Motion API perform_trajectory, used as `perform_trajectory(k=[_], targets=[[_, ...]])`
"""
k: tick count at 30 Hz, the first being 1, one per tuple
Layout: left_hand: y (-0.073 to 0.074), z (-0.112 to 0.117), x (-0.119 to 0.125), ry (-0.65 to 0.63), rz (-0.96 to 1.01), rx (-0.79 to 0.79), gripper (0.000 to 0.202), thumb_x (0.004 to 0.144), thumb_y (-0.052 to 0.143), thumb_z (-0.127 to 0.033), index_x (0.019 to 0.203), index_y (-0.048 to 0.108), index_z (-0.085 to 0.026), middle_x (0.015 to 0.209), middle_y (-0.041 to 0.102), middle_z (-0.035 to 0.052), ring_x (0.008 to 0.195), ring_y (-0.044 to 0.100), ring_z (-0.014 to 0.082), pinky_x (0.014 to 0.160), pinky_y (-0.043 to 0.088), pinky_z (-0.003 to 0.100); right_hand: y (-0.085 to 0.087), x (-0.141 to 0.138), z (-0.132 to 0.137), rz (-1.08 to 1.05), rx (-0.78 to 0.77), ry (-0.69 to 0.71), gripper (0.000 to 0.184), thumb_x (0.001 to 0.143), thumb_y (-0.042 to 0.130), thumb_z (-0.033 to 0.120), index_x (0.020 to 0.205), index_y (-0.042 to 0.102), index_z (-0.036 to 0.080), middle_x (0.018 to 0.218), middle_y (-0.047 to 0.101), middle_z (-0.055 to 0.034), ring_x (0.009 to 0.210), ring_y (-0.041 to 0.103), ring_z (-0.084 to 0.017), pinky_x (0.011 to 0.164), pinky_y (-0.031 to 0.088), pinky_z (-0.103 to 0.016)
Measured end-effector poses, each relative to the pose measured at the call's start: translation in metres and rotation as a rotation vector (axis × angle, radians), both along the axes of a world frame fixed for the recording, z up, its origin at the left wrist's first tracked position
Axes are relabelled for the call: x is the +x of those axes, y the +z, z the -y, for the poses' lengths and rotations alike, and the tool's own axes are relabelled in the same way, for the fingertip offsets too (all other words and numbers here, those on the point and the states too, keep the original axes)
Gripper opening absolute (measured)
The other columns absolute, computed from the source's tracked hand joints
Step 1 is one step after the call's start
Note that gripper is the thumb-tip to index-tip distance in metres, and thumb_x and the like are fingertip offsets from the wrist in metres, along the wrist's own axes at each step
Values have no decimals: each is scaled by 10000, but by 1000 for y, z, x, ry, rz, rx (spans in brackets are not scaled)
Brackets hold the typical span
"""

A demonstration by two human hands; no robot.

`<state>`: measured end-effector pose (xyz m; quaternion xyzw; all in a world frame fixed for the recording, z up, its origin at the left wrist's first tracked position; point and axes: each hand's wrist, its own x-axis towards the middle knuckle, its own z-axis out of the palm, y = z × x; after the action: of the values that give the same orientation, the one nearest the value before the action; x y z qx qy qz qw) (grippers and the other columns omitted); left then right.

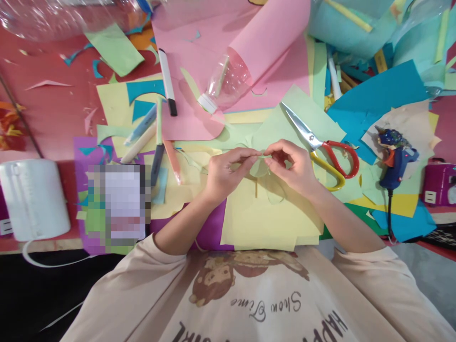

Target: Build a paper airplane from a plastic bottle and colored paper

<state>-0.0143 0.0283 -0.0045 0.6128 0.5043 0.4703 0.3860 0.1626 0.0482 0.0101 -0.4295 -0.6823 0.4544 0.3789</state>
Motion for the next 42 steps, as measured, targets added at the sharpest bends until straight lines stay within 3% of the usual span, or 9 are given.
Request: perform_trajectory(k=[6,14,26,34,42], targets=[[0,0,0,-56,21,-6,127,849,649,-276,918,713,-190,882,765,23,774,731,116,698,582,176,-1,0,0,9,89,7,66,845,617,150,794,611,191,704,516,33,572,434,-68,521,357,-218],[-2,-1,0,-35,-31,76,42,832,660,-227,827,682,-192,767,741,-9,675,708,90,627,549,154,-2,-1,0,9,105,10,46,855,629,190,813,614,197,703,523,32,580,455,-73,522,373,-216],[4,-1,-1,-4,-57,2,140,834,631,-296,767,695,-190,717,717,1,648,663,106,609,522,210,-3,-1,0,-35,-3,32,81,870,617,210,791,631,210,734,586,20,635,515,-90,546,390,-227],[2,-2,-1,-68,1,-27,110,831,601,-237,765,673,-187,716,692,-5,645,640,96,610,502,199,2,-2,-1,-67,-61,57,99,828,598,154,738,584,192,694,538,30,596,467,-80,543,378,-224],[6,-3,-1,-20,0,-122,248,848,582,-334,661,618,-176,579,597,-19,527,545,88,535,455,217,0,-2,-1,-145,-225,9,126,839,605,234,730,558,190,630,473,43,565,408,-76,503,326,-221]])
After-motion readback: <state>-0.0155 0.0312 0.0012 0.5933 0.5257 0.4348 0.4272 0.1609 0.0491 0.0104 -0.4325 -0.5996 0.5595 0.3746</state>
